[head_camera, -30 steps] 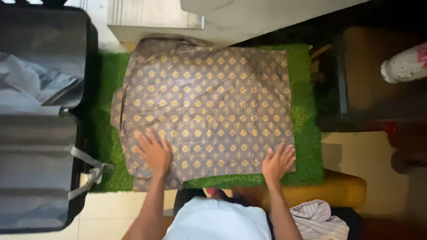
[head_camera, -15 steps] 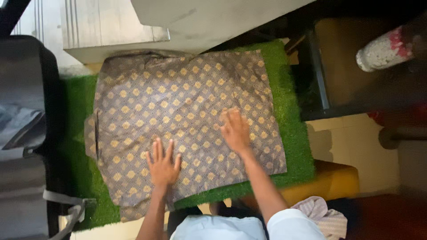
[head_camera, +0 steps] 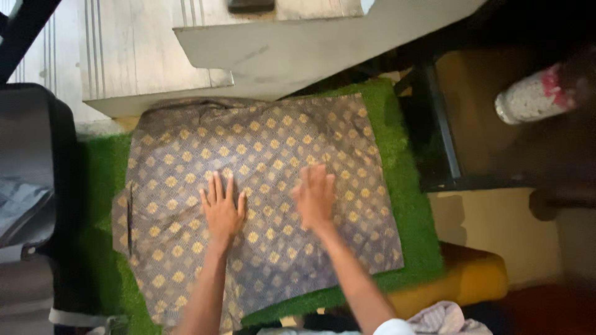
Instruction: The person picks up a patterned shirt from a chair, spreads it out on a green surface, and folds the sleeves and body of the shirt into a small rectangular shape.
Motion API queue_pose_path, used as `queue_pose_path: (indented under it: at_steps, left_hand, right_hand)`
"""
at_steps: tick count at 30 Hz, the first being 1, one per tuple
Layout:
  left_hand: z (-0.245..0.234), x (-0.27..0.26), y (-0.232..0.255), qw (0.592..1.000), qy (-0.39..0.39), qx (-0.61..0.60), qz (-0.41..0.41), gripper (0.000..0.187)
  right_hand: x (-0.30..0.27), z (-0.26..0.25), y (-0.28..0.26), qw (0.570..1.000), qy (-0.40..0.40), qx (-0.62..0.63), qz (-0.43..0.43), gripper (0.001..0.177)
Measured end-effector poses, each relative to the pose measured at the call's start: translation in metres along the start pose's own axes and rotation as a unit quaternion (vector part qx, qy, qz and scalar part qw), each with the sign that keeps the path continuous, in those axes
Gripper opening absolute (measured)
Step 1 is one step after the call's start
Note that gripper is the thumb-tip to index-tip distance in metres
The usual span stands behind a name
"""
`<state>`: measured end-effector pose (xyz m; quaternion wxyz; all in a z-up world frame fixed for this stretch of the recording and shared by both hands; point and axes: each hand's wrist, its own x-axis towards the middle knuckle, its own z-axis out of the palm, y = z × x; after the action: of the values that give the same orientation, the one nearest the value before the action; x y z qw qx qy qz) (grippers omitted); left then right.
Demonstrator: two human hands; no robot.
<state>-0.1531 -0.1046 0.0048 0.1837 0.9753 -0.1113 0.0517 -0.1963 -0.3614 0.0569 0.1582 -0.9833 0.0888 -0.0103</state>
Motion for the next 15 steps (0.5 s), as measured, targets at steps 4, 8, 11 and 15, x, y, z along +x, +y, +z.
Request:
queue_pose_path:
  at_steps: [4, 8, 11, 15]
  left_hand:
    - [-0.005, 0.022, -0.001, 0.999, -0.009, 0.046, -0.003, 0.062]
    - [-0.008, 0.026, 0.004, 0.999, -0.004, 0.041, -0.016, 0.060]
    - [-0.010, 0.031, 0.005, 0.997, -0.019, 0.067, -0.025, 0.063]
    - [-0.009, 0.028, 0.006, 0.999, -0.010, 0.041, -0.030, 0.060]
  right_hand:
    - [0.020, 0.038, -0.064, 0.982, -0.071, 0.044, -0.171, 0.057]
    - [0.053, 0.066, -0.047, 0.979, 0.018, 0.022, -0.202, 0.064]
    - [0.087, 0.045, 0.021, 0.995, 0.001, 0.049, -0.087, 0.065]
    - [0.111, 0.023, 0.108, 0.992, 0.114, -0.049, -0.027, 0.066]
